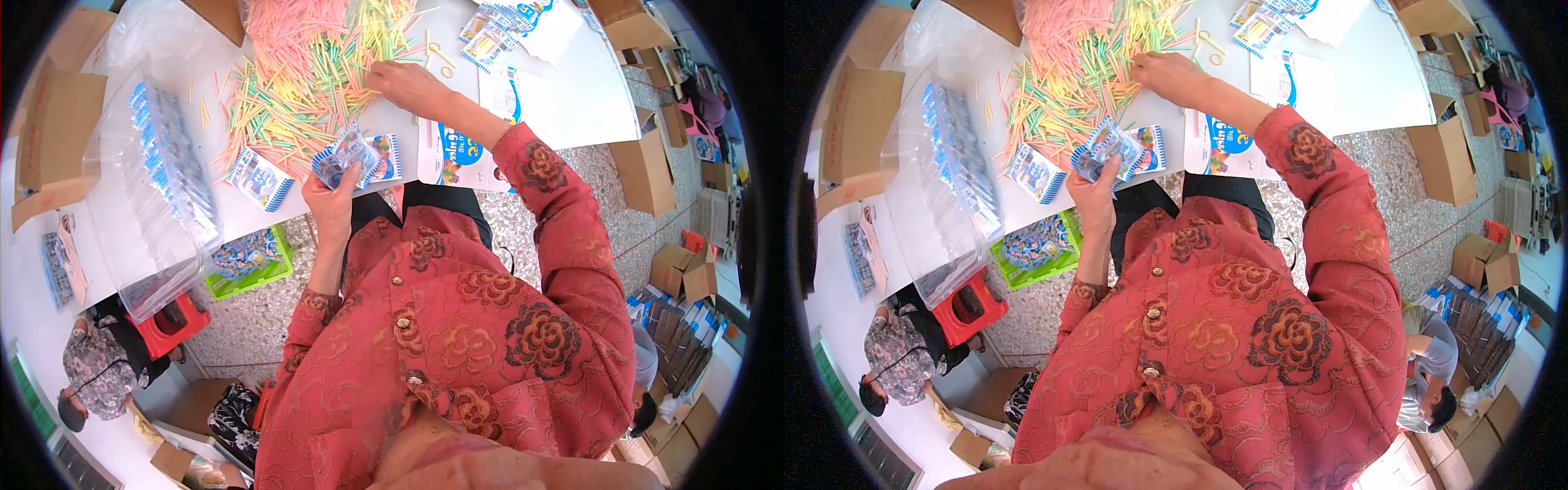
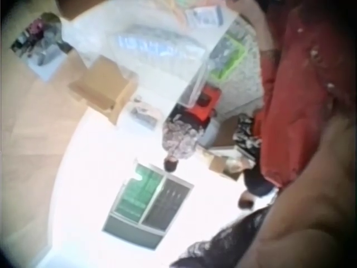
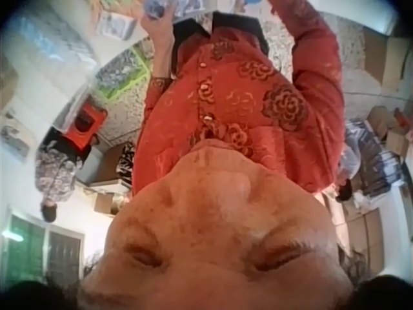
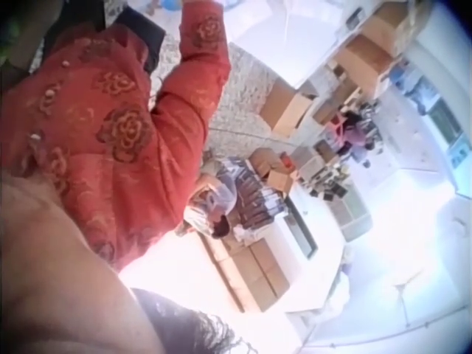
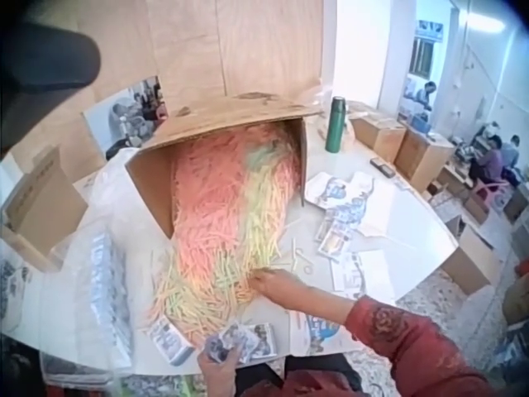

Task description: Packaging small colorful plastic items into individual plastic bags and stacking them.

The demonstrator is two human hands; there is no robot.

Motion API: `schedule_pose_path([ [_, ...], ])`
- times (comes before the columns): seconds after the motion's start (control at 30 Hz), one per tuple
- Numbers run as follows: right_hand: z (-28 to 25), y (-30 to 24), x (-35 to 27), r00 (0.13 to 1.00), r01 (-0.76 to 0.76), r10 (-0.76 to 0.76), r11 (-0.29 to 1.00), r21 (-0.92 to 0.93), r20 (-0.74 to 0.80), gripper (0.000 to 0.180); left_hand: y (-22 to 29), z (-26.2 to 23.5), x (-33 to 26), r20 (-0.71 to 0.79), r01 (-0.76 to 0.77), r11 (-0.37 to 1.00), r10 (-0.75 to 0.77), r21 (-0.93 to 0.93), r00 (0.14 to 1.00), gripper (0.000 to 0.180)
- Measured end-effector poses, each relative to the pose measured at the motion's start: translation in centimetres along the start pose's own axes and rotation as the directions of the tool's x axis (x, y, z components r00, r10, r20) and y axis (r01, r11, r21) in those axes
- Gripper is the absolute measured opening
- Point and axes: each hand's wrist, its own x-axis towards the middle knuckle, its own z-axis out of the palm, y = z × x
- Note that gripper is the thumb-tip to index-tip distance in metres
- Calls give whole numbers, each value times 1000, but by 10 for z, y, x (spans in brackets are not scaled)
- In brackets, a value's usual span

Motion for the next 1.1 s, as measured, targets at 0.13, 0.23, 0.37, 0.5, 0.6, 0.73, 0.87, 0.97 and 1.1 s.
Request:
schedule_pose_path([
  [0.13, 2, 12, -8, 995, 53, -53, 999, 3, -87, 14, -1, 1, 1, 2, -7, 1000, 7, 10, 1000, 22],
  [0.23, 0, 16, -7, 998, 50, -50, 999, -21, -32, 13, 0, 1, 1, -4, -11, 1000, 11, 26, 1000, 22],
  [0.37, -4, 21, -3, 999, -29, 31, 998, -51, 40, 7, 0, 2, 1, 1, -15, 1000, 15, 14, 1000, 25],
  [0.5, 4, 45, -7, 1000, -1, 2, 997, 77, -9, 17, 4, 6, 1, 16, -11, 1000, 11, 22, 1000, 27],
  [0.6, -10, 57, -9, 981, -136, 170, 947, 290, -97, 29, 6, 4, -1, 14, -17, 1000, 17, 14, 1000, 28],
  [0.73, -19, 73, -17, 885, -440, 465, 849, 294, -18, 38, 4, 3, -1, 20, -6, 1000, 5, 14, 1000, 28],
  [0.87, -8, 70, -14, 884, -455, 466, 875, 163, -34, 48, 3, 3, 0, 23, 1, 1000, -1, -1, 1000, 27],
  [0.97, -6, 61, -1, 844, -537, 536, 841, 69, 36, 57, 1, 2, -1, 22, -6, 1000, 6, -4, 1000, 27],
  [1.1, -16, 54, 19, 837, -531, 526, 847, -6, 153, 48, 4, 2, -1, 25, -7, 1000, 7, 10, 1000, 27],
])
